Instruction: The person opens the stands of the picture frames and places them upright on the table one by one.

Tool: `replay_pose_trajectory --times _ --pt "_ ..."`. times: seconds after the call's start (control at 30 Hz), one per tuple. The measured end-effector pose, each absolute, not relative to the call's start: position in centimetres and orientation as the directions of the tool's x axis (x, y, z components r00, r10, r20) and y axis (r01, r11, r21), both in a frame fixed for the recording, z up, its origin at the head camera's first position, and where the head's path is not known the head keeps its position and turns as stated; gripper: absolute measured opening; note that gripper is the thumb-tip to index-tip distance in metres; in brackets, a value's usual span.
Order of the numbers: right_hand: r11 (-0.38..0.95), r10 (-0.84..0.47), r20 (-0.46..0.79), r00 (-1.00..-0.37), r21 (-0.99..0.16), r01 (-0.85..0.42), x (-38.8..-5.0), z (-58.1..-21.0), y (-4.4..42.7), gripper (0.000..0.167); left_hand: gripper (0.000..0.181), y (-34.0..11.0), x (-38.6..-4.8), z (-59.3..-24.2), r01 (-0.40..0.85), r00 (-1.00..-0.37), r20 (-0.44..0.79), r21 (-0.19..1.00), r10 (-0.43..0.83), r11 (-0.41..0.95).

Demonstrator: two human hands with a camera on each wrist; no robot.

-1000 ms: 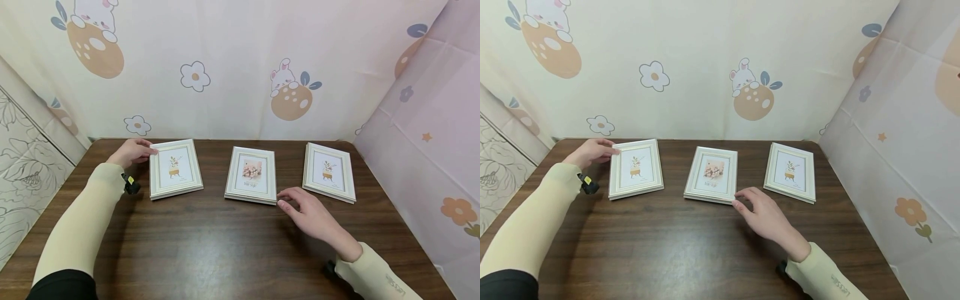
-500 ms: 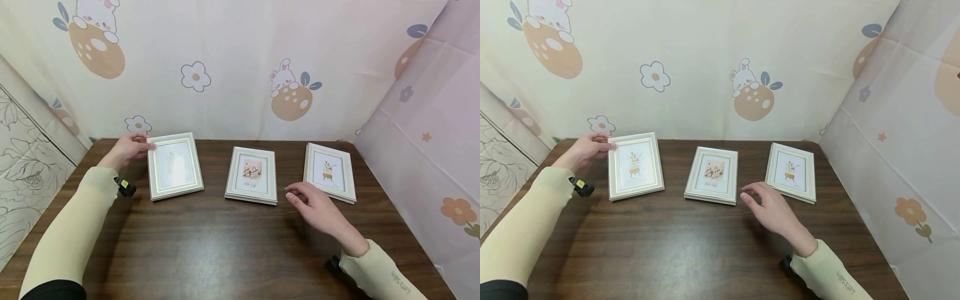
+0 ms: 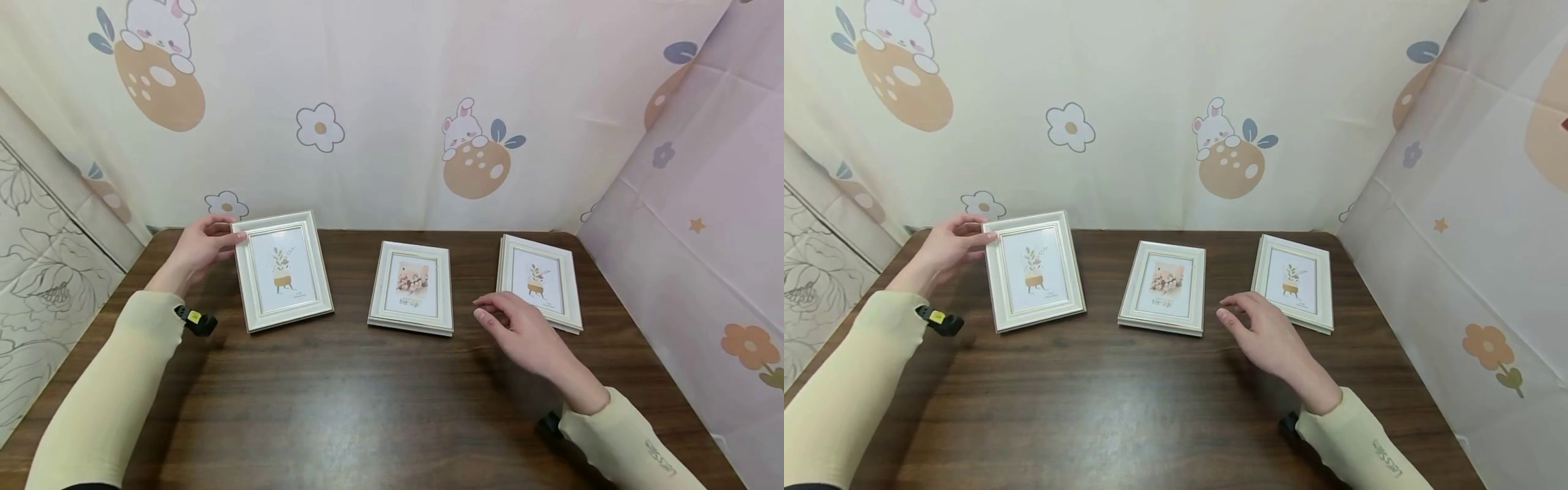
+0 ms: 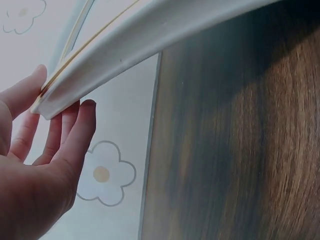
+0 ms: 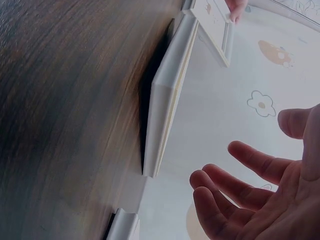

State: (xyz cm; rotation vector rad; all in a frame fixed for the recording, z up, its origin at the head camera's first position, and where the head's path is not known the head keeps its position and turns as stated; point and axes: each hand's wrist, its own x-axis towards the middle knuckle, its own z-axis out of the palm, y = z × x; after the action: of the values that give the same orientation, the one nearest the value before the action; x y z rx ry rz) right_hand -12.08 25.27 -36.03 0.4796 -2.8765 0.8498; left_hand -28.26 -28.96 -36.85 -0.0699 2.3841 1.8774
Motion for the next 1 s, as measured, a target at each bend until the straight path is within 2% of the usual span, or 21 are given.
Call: replay_pose_trajectory --times 0.23,0.4,1.0 --pt "0.796 -0.263 0.17 -0.949 -0.517 -0.314 -11.7 -36.5 25.1 0.027 0.042 -28.5 -27.1 -36.5 -0.057 -0.998 -0.059 0.989 0.009 0.137" --pt "0.801 -0.274 0.149 -0.95 -0.511 -0.311 -11.4 -37.2 24.8 0.03 0.041 -28.0 -26.1 -36.0 -0.025 -0.999 -0.023 0.998 -0.026 0.051" --pt "0.813 -0.338 0.128 -0.932 -0.46 -0.358 -10.5 -37.8 23.2 0.034 0.03 -26.9 -24.0 -34.6 0.131 -0.986 0.126 0.99 -0.105 -0.045"
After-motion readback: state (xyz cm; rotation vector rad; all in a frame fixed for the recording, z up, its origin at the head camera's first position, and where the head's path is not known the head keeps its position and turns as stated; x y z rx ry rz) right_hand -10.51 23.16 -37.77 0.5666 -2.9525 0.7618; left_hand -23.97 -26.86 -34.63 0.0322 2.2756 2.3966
